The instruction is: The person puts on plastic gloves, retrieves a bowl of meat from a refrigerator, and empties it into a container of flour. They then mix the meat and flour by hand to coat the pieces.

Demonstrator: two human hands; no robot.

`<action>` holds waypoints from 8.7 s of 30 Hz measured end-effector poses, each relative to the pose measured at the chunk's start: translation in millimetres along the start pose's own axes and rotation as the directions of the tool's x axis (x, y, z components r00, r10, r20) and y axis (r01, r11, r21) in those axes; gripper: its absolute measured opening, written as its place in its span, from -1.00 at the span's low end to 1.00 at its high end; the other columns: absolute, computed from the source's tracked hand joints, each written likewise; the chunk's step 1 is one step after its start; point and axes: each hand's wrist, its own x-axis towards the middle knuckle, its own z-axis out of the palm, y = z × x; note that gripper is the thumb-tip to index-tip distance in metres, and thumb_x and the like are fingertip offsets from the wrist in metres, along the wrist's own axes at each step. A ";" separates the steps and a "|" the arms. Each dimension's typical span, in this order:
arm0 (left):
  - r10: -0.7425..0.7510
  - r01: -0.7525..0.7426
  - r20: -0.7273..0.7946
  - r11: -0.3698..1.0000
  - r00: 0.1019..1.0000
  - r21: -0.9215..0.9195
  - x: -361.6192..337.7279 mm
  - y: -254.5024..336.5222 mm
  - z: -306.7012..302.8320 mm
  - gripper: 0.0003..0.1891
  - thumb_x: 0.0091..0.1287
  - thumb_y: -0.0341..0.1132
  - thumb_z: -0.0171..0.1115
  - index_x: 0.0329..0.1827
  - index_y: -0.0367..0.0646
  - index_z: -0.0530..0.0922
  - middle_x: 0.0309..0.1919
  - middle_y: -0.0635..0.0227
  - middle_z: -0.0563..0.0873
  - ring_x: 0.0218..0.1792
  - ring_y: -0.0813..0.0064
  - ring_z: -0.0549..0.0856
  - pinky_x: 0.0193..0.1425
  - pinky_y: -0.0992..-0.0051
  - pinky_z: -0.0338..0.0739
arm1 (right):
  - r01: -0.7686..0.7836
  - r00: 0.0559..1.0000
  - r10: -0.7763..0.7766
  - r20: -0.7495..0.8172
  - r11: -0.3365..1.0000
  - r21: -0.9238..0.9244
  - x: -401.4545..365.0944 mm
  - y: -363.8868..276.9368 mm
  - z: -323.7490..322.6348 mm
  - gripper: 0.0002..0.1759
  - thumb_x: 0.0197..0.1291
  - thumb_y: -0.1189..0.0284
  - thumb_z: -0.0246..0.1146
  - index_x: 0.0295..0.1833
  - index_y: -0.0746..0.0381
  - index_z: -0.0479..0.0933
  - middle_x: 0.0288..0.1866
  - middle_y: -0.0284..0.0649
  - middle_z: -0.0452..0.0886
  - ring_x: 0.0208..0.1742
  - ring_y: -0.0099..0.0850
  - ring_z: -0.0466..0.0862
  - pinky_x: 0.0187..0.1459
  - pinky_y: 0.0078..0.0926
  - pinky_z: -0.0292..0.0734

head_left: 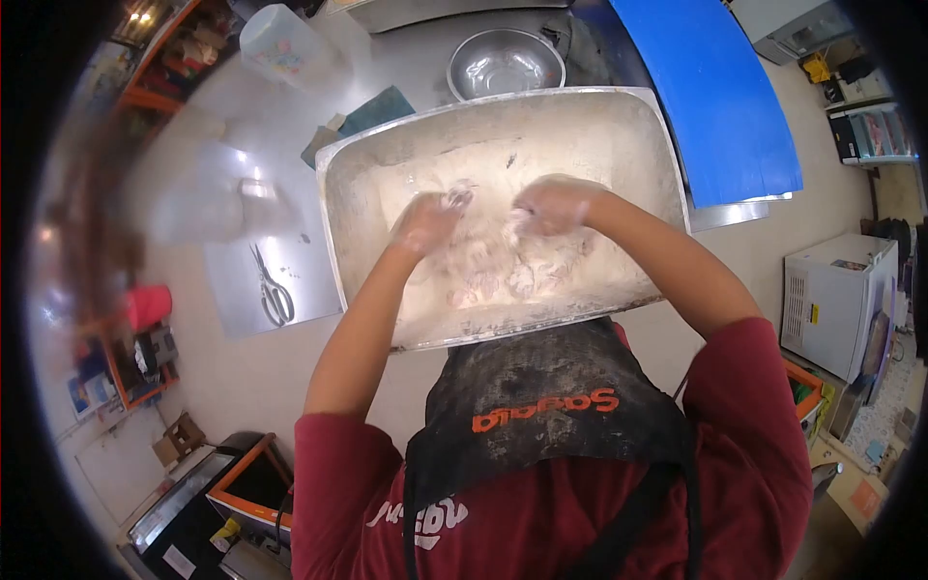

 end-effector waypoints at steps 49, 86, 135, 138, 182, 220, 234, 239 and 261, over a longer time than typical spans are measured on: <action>-0.226 0.197 -0.040 0.912 0.973 -0.361 -0.2 53.0 2.0 -0.42 0.18 -0.15 0.37 0.16 -0.42 0.55 -0.08 0.00 0.77 0.00 0.15 0.73 0.15 0.30 0.60 | -0.231 0.916 0.374 -0.149 0.792 0.565 -3.4 -31.4 -17.6 -0.24 0.02 0.32 0.42 0.42 0.12 0.42 0.44 0.02 0.39 0.37 -0.10 0.54 0.40 -0.15 0.42; -0.219 0.506 0.650 0.811 0.728 -0.295 -49.4 107.1 -58.5 -0.42 0.49 -0.15 0.20 0.53 -0.10 0.36 0.54 -0.02 0.29 0.57 0.02 0.25 0.43 0.11 0.49 | -0.310 0.940 0.334 0.070 0.751 0.583 -108.2 -10.9 -6.7 0.11 0.08 0.17 0.39 0.61 0.43 0.01 0.55 0.23 0.21 0.54 -0.04 0.31 0.54 -0.27 0.19; -0.327 0.568 0.478 0.613 0.815 -0.549 -6.8 142.2 -2.8 -0.43 0.61 0.06 -0.17 0.52 -0.09 0.30 0.23 -0.08 0.60 0.03 0.06 0.70 0.19 0.03 0.63 | -0.524 0.848 0.443 0.291 0.622 0.582 -58.8 -52.2 -11.5 -0.04 0.13 -0.22 0.36 0.16 0.57 0.53 0.21 0.41 0.54 0.30 0.07 0.56 0.36 -0.25 0.45; -0.258 0.582 0.523 0.296 0.812 -0.758 -19.5 120.7 -22.1 -0.39 0.59 0.09 -0.14 0.51 -0.14 0.32 0.27 -0.07 0.58 0.17 0.03 0.61 0.31 0.06 0.52 | -0.288 0.923 0.385 -0.010 0.707 0.646 -79.4 -23.8 14.8 -0.11 0.17 -0.13 0.36 0.21 0.55 0.52 0.23 0.33 0.55 0.28 0.01 0.57 0.30 -0.23 0.49; -0.413 0.354 0.371 0.909 0.832 0.219 -58.4 61.5 -51.6 -0.29 0.40 0.16 0.13 0.03 -0.54 0.61 -0.03 -0.21 0.72 0.00 0.21 0.72 0.15 0.31 0.58 | -0.339 0.940 0.286 0.187 0.837 0.430 -61.5 -8.9 -10.2 0.31 0.00 -0.10 0.49 0.58 0.52 -0.03 0.44 0.31 0.35 0.43 0.06 0.43 0.48 -0.32 0.33; -0.296 0.286 0.004 0.926 0.955 0.245 -43.2 105.1 -28.0 -0.23 0.28 -0.05 0.30 0.46 -0.38 0.33 0.32 -0.19 0.50 0.34 -0.04 0.53 0.38 0.26 0.47 | -0.185 0.982 0.178 -0.057 0.969 -0.166 35.8 -61.6 -45.5 -0.31 0.06 0.24 0.42 0.36 0.10 0.51 0.50 -0.02 0.34 0.50 -0.04 0.37 0.38 -0.12 0.43; -0.234 0.234 0.008 0.965 0.972 -0.122 -85.0 9.8 14.1 -0.29 0.39 0.07 0.13 0.42 -0.34 0.43 0.29 -0.20 0.56 0.35 -0.03 0.54 0.45 0.21 0.40 | -0.427 0.904 0.408 0.130 0.879 0.211 -68.7 -32.8 -46.9 0.02 0.14 -0.15 0.32 0.50 0.35 0.25 0.41 0.24 0.39 0.39 0.08 0.47 0.48 -0.11 0.33; -0.228 0.223 0.128 0.973 0.965 0.051 -54.6 22.7 83.3 -0.22 0.47 0.24 -0.08 0.43 -0.33 0.43 0.37 -0.18 0.50 0.48 -0.02 0.40 0.55 0.19 0.27 | -0.400 0.911 0.351 0.219 0.880 0.255 -28.5 -46.0 24.7 0.44 -0.08 -0.23 0.46 0.58 0.57 -0.09 0.48 0.46 0.22 0.49 0.13 0.37 0.47 -0.32 0.35; -0.124 0.218 -0.279 0.917 0.952 0.334 46.2 44.3 85.5 -0.55 0.23 -0.10 0.20 0.05 -0.26 0.61 0.05 -0.11 0.64 0.14 -0.04 0.60 0.26 0.07 0.48 | -0.230 0.904 0.259 -0.339 0.965 0.125 28.4 -4.2 44.6 -0.66 0.31 0.36 0.12 0.00 0.38 0.63 -0.02 0.06 0.66 0.05 -0.10 0.60 0.06 -0.11 0.51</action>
